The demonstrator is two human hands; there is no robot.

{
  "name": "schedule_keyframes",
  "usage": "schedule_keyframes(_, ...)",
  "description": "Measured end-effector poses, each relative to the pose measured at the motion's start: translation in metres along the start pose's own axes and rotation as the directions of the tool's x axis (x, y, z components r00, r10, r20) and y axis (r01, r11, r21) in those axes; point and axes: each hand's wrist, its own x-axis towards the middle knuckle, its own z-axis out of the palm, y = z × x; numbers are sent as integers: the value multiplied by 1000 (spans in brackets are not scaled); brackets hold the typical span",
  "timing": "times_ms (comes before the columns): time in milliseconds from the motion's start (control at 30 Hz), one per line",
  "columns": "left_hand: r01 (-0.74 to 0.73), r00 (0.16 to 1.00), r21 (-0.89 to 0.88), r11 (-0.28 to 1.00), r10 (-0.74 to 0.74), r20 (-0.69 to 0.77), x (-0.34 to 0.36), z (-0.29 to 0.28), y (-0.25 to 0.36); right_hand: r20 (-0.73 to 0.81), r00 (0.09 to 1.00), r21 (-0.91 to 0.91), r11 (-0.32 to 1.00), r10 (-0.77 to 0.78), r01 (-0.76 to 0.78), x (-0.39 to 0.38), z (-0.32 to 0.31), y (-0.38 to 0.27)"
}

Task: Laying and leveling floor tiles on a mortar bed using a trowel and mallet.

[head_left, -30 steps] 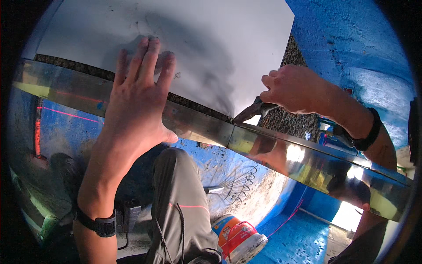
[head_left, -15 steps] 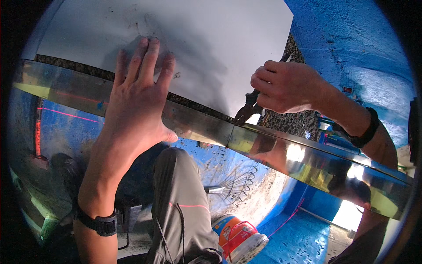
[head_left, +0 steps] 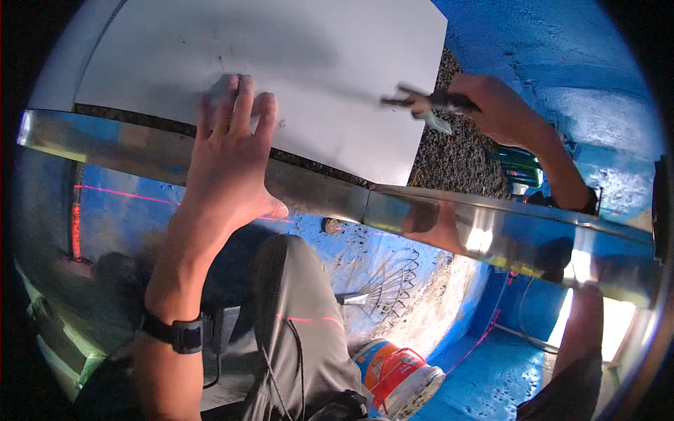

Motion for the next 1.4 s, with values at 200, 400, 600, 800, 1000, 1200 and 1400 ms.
schedule_keyframes(200, -2, 996, 63, 998, -3, 89, 1, -4, 1, 60, 729, 820, 383, 682, -425, -107, 52, 22)
schedule_keyframes(400, 6, 969, 142, 990, -40, 243, 5, -14, 8, 193, 605, 824, -463, 772, 327, -234, 158, -68)
schedule_keyframes(600, -25, 955, 182, 983, -30, 296, 14, -16, 9, 183, 714, 450, -703, 676, 550, -259, 264, -218)
schedule_keyframes(800, -84, 919, 246, 966, -20, 393, 23, -22, 2, 368, 673, 920, -356, 642, -164, -224, 266, -290)
schedule_keyframes(1000, -127, 885, 264, 956, -11, 465, 28, -28, 3, 19, 829, 827, 457, 559, -328, -112, 296, -290)
schedule_keyframes(1200, -181, 820, 258, 949, 1, 573, 38, -41, 1, 87, 871, 759, 534, 484, -373, -78, 352, -297)
schedule_keyframes(1400, -254, 718, 186, 949, 56, 694, 51, -50, -20, -246, 413, 907, 359, 877, -222, -153, 327, -232)
